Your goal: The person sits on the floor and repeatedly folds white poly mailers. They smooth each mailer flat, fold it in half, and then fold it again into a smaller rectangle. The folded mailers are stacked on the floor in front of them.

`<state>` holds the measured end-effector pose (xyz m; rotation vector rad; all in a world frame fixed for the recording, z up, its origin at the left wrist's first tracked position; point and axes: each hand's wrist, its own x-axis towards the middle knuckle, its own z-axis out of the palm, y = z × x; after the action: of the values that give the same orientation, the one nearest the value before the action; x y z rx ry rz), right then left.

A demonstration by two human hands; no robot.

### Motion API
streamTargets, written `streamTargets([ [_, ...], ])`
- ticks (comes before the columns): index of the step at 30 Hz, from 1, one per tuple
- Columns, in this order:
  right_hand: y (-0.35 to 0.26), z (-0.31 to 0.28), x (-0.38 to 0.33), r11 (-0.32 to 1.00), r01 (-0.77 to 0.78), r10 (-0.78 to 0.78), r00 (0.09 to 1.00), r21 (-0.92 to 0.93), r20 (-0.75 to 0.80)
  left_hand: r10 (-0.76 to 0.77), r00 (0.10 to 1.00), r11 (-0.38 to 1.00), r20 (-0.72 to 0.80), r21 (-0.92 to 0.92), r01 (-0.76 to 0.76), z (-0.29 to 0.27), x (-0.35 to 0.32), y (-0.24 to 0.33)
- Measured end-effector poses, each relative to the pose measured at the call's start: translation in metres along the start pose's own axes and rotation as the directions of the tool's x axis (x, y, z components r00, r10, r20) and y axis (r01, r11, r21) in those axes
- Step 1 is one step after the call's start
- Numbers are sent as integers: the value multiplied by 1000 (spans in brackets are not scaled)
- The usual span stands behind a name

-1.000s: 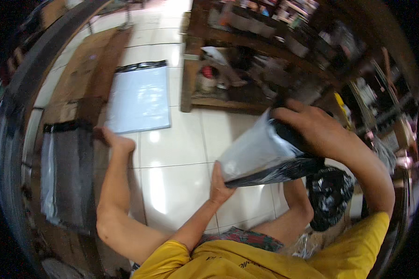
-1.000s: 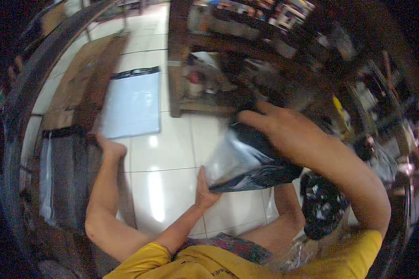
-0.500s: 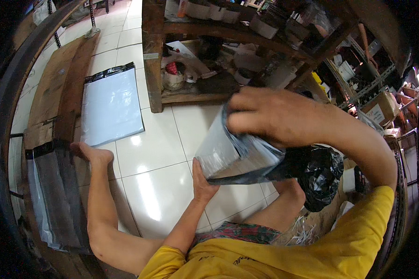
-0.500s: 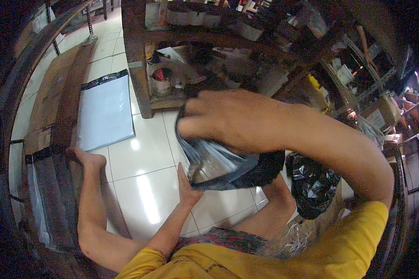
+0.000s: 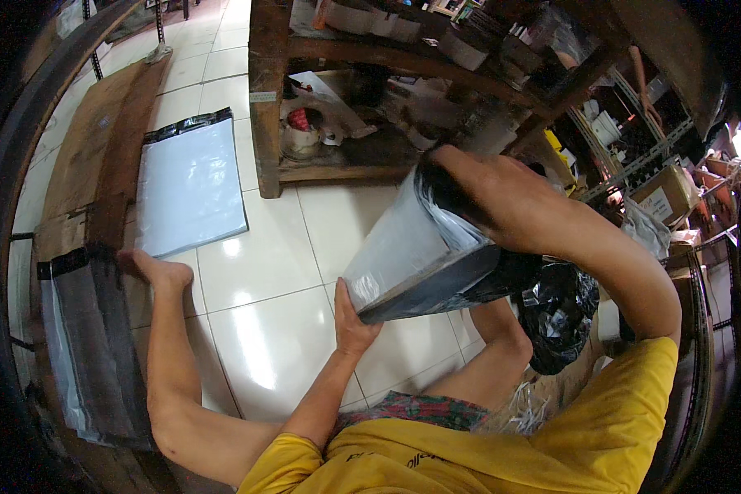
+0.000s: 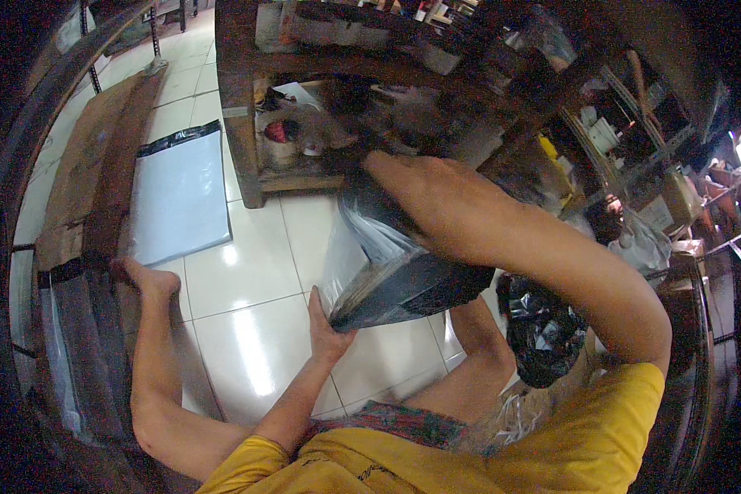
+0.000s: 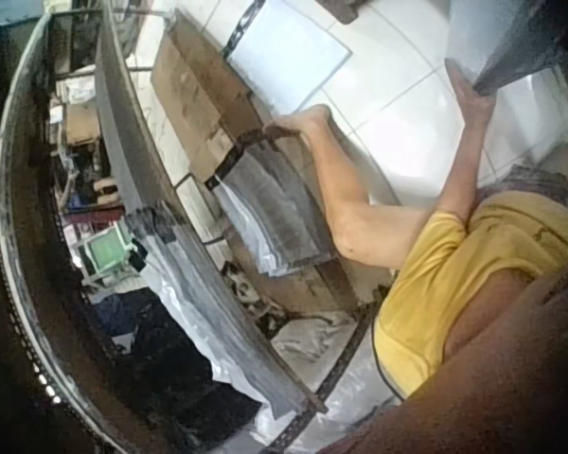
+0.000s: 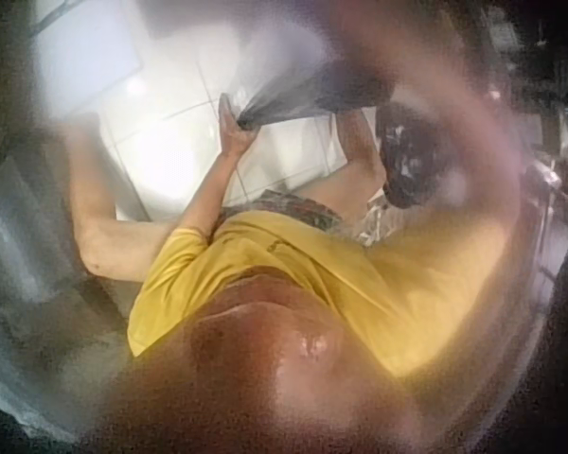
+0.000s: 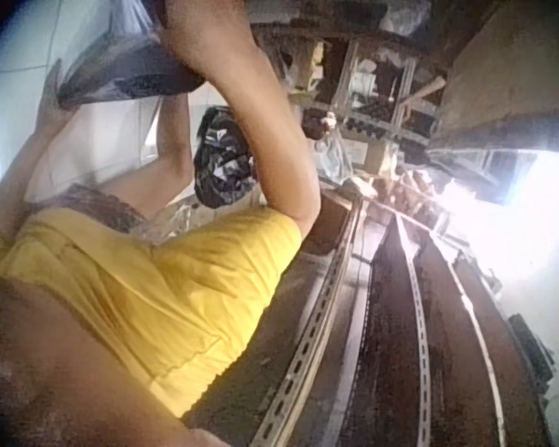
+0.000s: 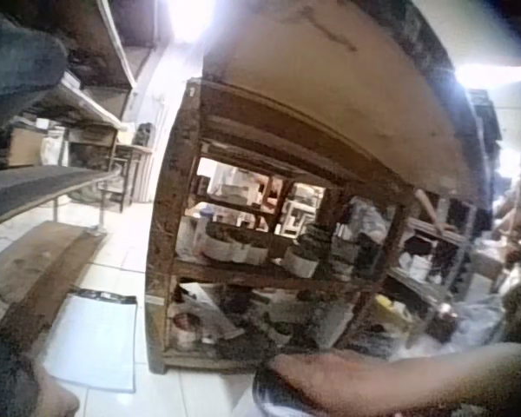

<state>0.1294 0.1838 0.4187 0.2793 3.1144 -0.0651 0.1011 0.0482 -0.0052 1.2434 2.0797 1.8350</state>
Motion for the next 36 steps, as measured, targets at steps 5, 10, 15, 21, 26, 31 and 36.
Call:
streamTargets([
  [5, 13, 13, 1, 985, 140, -136, 990, -96, 47, 21, 1000, 999, 7, 39, -21, 0, 1, 1],
  [10, 6, -2, 3, 996, 17, -9, 996, -92, 87, -2, 1000, 999, -14, 35, 2, -2, 3, -1],
  [15, -9, -18, 0, 983, 185, -183, 974, -7, 136, 7, 1000, 1000, 17, -22, -6, 3, -2, -9],
  [21, -15, -18, 10, 896, 443, -422, 871, -28, 251, 43, 998, 999, 43, -14, -43, 1, -5, -15],
  [26, -6, 5, 16, 797, 571, -517, 813, -198, 267, 70, 997, 998, 17, 2, -70, 5, -1, -13],
  [31, 10, 0, 20, 953, 295, -290, 954, -62, 75, 6, 999, 1000, 47, -18, -5, 6, -2, -14],
  [36, 21, -6, 8, 974, -111, 138, 982, -196, 132, 33, 999, 998, 15, -45, -32, 3, -2, -17],
])
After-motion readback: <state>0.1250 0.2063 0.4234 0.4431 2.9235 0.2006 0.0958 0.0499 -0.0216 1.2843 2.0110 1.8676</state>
